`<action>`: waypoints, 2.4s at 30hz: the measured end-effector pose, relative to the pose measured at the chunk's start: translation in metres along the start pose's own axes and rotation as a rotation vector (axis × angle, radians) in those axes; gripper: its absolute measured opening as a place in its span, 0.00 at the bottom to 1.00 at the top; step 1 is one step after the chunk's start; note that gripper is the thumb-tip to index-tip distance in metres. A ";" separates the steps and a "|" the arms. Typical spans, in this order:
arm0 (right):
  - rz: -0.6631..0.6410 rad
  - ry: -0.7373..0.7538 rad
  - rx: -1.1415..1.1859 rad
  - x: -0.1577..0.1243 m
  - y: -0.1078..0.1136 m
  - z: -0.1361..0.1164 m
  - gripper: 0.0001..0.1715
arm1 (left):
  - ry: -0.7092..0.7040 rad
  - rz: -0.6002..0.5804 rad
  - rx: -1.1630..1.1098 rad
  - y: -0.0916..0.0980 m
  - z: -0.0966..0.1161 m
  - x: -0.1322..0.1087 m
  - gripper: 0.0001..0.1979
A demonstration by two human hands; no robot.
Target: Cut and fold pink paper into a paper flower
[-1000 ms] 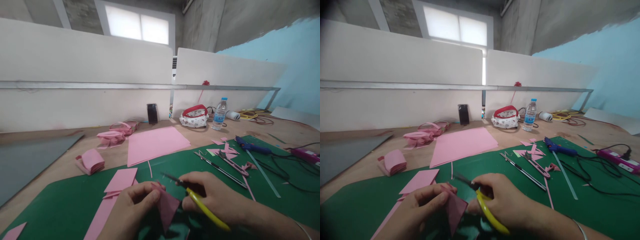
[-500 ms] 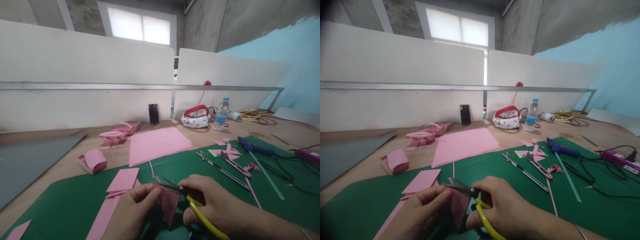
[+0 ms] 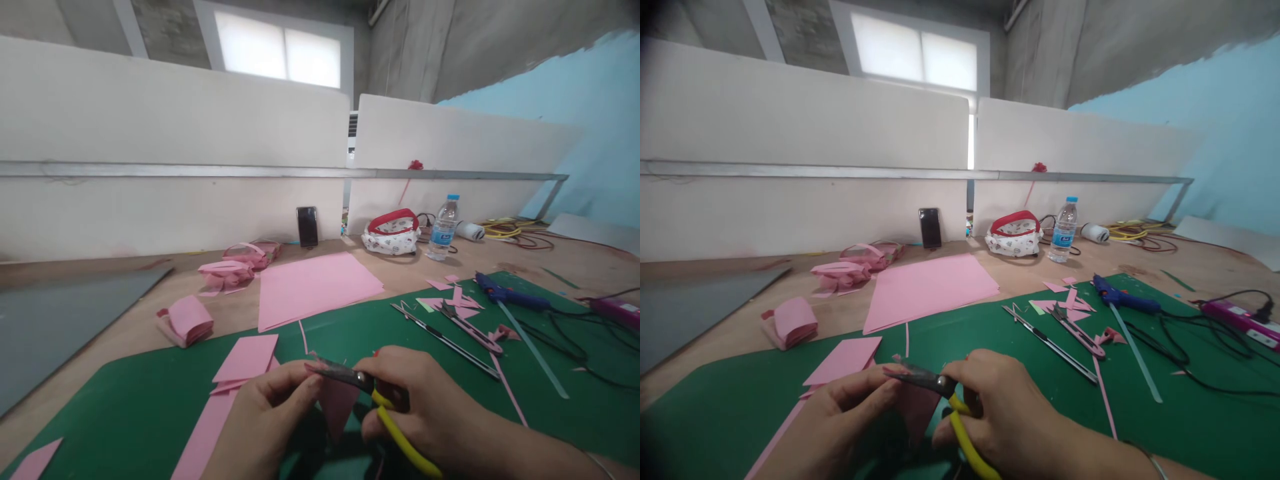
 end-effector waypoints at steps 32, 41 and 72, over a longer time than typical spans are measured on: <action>-0.007 0.065 -0.125 -0.005 -0.015 -0.002 0.17 | 0.168 -0.113 -0.144 -0.007 -0.026 -0.001 0.12; 0.012 0.078 -0.170 -0.004 -0.015 -0.006 0.14 | 0.150 -0.100 -0.211 -0.007 -0.037 0.005 0.12; -0.012 0.065 -0.316 -0.006 -0.021 -0.009 0.13 | 0.189 -0.186 -0.043 -0.016 -0.019 -0.005 0.05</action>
Point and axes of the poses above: each hand's wrist, its own x-axis towards the middle knuckle, its own y-axis out of the back of the hand, z = x × y, the point moved 8 cm from there along x, towards the middle knuckle, and after that the axes turned 12 degrees about -x, right-handed, at the moved point
